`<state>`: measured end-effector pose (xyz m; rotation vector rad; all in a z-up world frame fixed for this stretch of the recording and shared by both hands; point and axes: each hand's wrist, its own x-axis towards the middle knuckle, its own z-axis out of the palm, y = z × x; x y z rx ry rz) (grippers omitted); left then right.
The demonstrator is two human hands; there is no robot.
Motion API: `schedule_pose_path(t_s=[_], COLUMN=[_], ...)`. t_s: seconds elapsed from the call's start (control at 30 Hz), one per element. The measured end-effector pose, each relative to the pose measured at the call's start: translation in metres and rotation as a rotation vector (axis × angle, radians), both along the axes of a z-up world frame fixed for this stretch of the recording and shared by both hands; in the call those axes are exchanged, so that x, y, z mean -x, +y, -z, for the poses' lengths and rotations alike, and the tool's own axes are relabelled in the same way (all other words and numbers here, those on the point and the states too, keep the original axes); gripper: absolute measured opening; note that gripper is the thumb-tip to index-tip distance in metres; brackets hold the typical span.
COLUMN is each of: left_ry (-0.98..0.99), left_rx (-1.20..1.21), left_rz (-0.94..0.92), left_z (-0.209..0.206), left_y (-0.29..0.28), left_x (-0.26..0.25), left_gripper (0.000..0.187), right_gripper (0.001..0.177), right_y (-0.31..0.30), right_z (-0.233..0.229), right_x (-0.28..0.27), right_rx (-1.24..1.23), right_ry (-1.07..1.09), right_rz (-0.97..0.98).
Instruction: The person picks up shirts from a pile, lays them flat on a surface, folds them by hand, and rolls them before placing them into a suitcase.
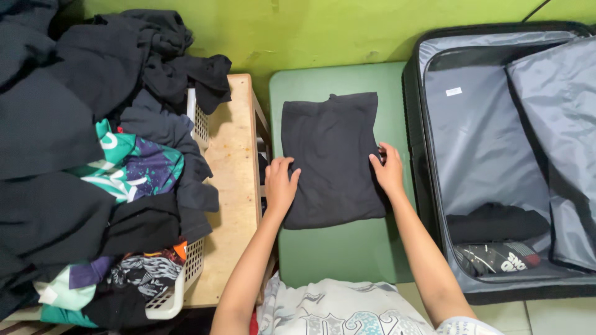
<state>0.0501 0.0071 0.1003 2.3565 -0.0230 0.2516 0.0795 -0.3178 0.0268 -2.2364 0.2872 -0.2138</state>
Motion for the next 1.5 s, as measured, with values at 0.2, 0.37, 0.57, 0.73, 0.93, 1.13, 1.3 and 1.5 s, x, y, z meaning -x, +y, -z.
schedule_pose_path(t_s=[0.2,0.37,0.57,0.73,0.93,1.13,1.3,1.5], left_ry=[-0.106,-0.207,-0.328,-0.319,-0.243,-0.269,-0.117,-0.136], left_rx=[-0.08,-0.129,-0.276,-0.374,-0.337,-0.249,-0.298,-0.263], left_rz=[0.098,0.194,0.392,0.314,0.338,0.166,0.017,-0.089], left_z=[-0.017,-0.013,0.014,0.025,0.026,0.034,0.044,0.034], left_y=[-0.011,-0.015,-0.014,-0.005,0.011,0.019,0.016,0.003], left_x=[-0.065,-0.115,-0.16,-0.182,-0.191,-0.199,-0.201,-0.188], left_gripper=[0.023,0.02,0.028,0.04,0.018,0.012,0.02,0.033], right_gripper=[0.043,0.039,0.043,0.05,0.022,0.015,0.019,0.014], right_y=[0.012,0.027,0.035,0.033,0.018,0.005,0.015,0.029], right_z=[-0.048,-0.078,-0.076,-0.071,-0.067,-0.063,-0.056,-0.049], right_x=[-0.041,-0.075,-0.121,-0.15,-0.174,-0.186,-0.19,-0.176], right_rx=[0.314,0.429,0.541,0.611,0.707,0.593,0.66,0.723], right_ry=[-0.167,-0.203,-0.234,-0.132,0.048,0.021,0.138,-0.031], right_rz=[-0.139,-0.292,-0.471,-0.516,-0.554,-0.459,-0.372,-0.316])
